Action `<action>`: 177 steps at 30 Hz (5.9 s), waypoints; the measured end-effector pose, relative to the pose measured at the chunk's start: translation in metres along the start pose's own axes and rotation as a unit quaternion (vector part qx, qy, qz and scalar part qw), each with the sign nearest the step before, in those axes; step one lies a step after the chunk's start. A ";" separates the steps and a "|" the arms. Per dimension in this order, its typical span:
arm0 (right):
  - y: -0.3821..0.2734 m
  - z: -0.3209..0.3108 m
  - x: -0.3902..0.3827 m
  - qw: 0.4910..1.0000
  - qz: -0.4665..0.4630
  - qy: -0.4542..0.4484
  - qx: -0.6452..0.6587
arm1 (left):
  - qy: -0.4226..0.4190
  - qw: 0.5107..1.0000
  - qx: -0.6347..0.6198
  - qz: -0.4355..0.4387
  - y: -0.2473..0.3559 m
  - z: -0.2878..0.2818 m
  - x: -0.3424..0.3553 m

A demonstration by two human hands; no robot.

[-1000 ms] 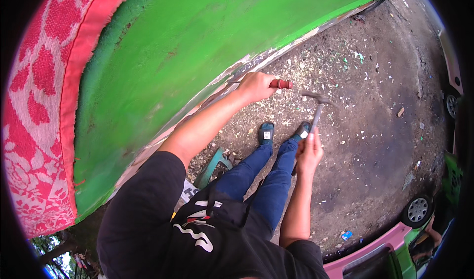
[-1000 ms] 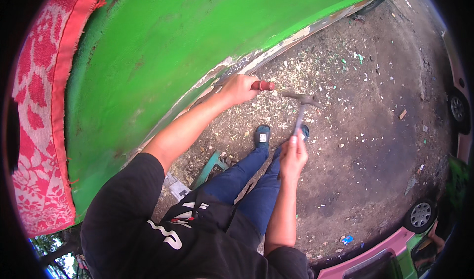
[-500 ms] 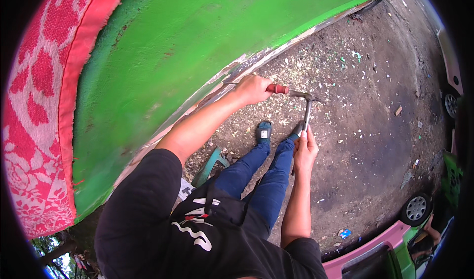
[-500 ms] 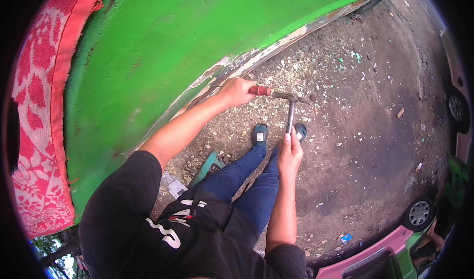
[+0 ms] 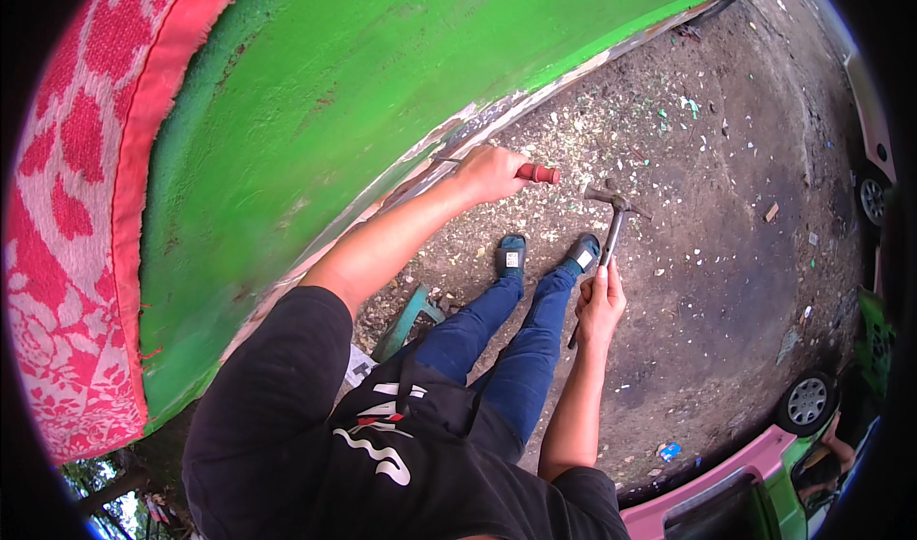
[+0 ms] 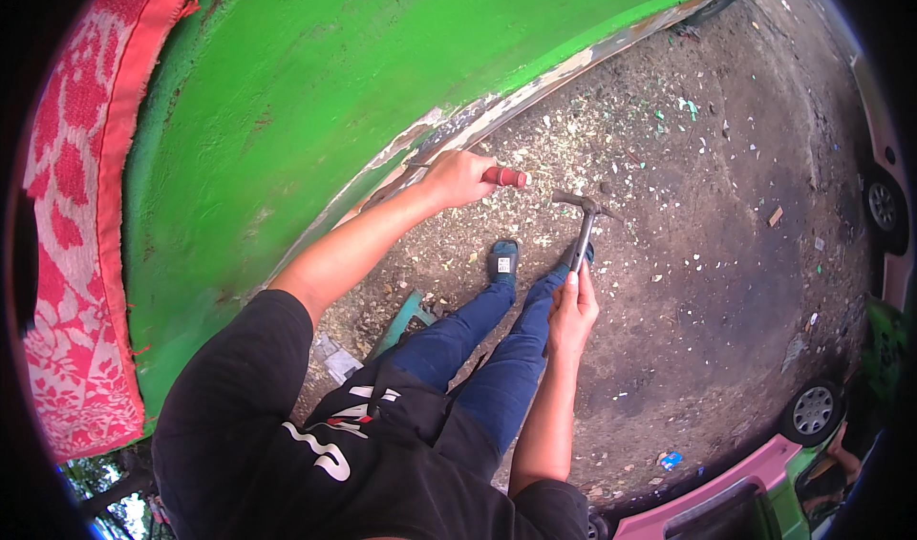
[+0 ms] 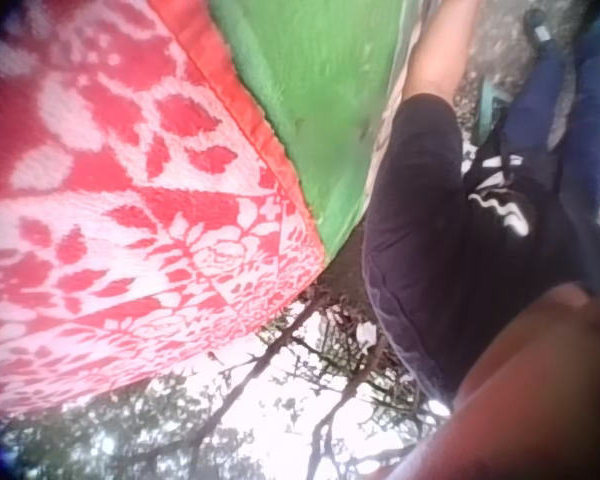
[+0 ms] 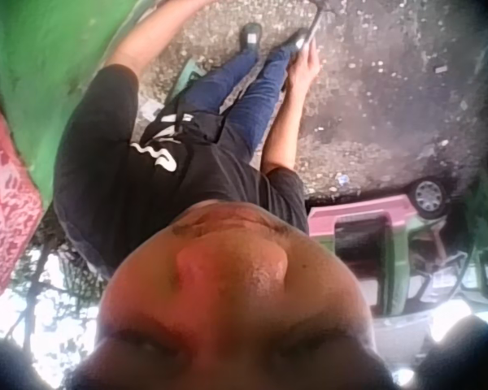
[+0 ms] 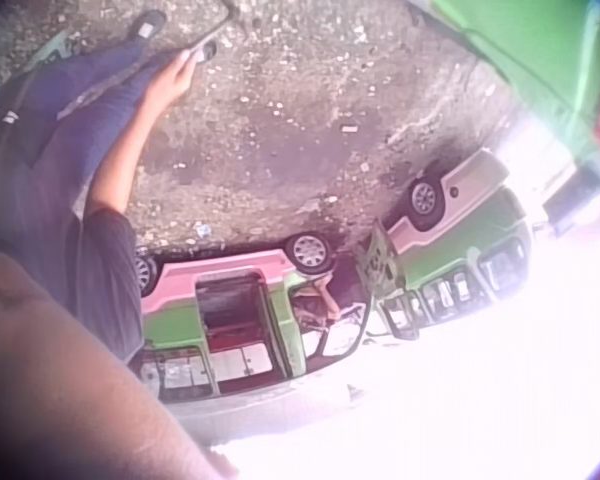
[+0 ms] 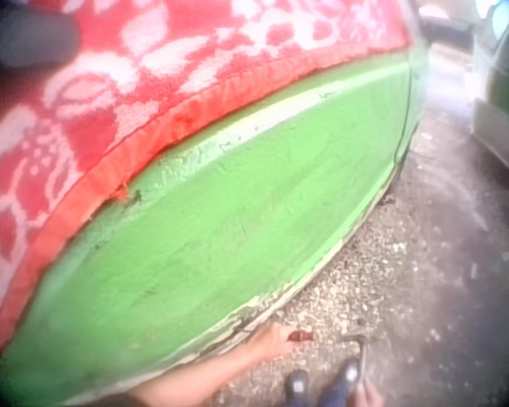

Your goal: The person uses a hammer and a red-handled tool to repeatedly strike and pry along the lower edge of a green-painted metal panel. The person works along the seam where the green paint meets a pink patterned surface, removing material and debris from the edge.

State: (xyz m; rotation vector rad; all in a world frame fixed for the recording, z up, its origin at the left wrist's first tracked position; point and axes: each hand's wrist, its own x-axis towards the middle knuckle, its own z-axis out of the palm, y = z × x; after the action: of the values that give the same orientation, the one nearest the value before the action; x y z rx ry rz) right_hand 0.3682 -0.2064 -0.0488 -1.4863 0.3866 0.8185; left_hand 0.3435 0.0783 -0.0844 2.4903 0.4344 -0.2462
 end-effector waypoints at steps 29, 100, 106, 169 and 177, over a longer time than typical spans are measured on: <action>0.006 -0.010 0.010 0.998 0.035 0.012 0.045 | -0.070 0.996 0.026 -0.040 0.009 0.012 -0.001; 0.013 -0.001 0.058 0.990 0.070 -0.005 0.119 | -0.113 0.987 0.051 -0.104 0.000 0.013 0.021; 0.013 -0.004 0.053 0.991 0.103 -0.038 0.080 | -0.136 0.984 0.072 -0.090 0.006 0.008 0.016; -0.007 0.018 0.075 0.985 0.027 0.001 0.169 | -0.098 0.989 0.008 -0.114 -0.009 0.011 0.026; 0.011 -0.019 0.081 0.990 0.054 -0.073 0.107 | -0.107 0.989 0.013 -0.106 -0.009 0.016 0.025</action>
State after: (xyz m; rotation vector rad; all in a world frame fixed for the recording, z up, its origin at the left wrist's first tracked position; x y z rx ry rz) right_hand 0.4210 -0.2065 -0.1137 -1.2072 0.4337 0.9371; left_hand 0.3621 0.0826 -0.1085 2.4082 0.6088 -0.6009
